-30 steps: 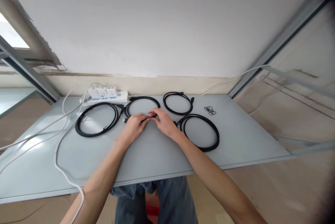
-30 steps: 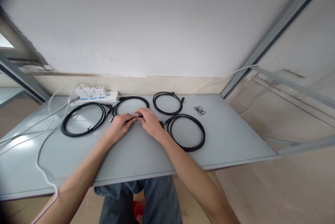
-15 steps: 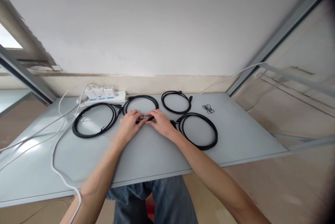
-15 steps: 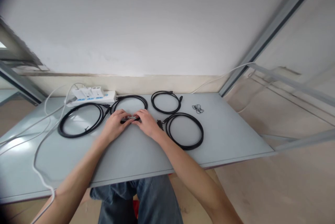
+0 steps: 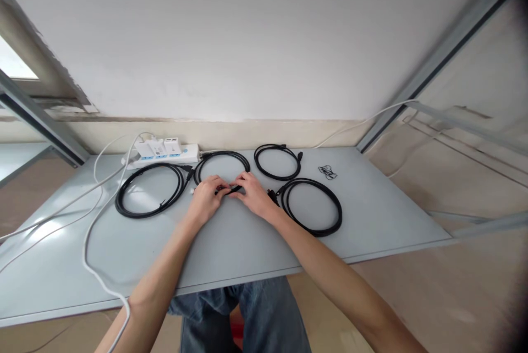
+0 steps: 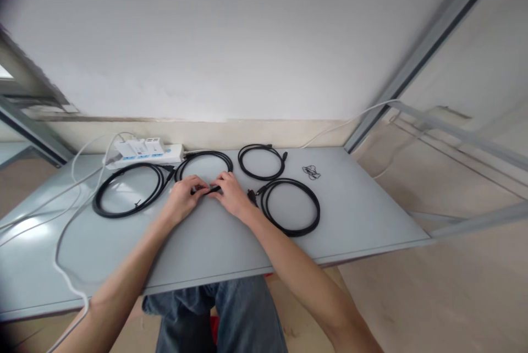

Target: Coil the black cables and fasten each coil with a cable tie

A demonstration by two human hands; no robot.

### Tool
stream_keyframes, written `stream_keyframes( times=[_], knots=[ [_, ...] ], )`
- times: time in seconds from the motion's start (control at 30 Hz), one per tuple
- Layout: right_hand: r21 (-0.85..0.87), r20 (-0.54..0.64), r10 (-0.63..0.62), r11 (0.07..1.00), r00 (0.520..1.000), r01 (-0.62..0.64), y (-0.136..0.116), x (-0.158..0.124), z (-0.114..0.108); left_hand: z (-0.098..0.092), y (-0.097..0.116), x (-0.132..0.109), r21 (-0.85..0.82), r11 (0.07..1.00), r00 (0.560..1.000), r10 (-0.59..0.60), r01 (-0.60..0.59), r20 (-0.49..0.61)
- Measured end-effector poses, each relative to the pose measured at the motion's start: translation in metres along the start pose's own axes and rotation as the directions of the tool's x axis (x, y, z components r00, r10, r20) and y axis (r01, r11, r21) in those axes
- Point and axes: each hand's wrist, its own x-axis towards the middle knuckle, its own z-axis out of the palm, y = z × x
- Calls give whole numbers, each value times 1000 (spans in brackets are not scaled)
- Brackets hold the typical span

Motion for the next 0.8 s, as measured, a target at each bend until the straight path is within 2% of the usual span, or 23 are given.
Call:
stream_keyframes(
  times=[0.13,0.2,0.33,0.5,0.7,0.8],
  knots=[
    [-162,-34,-18,987,999,12,-10,-2,3,0,4,-1,-54,998,998,27,-30,-53],
    [-182,-43,-23,983,999,15,-17,-1,4,1,5,-2,-60,996,995,61,-66,-78],
    [27,-54,0,1000,999,2,-23,4,7,1,6,-3,-131,989,994,62,-74,-93],
    [311,-34,83,948,996,-68,-17,8,8,1,7,-2,-284,958,998,15,-31,-58],
    [400,-107,136,913,985,-82,-10,7,15,-1,6,0,-493,870,995,-72,31,-65],
    [380,-114,122,922,986,-70,-11,6,16,-3,0,0,-442,896,993,-91,50,-71]
  ],
)
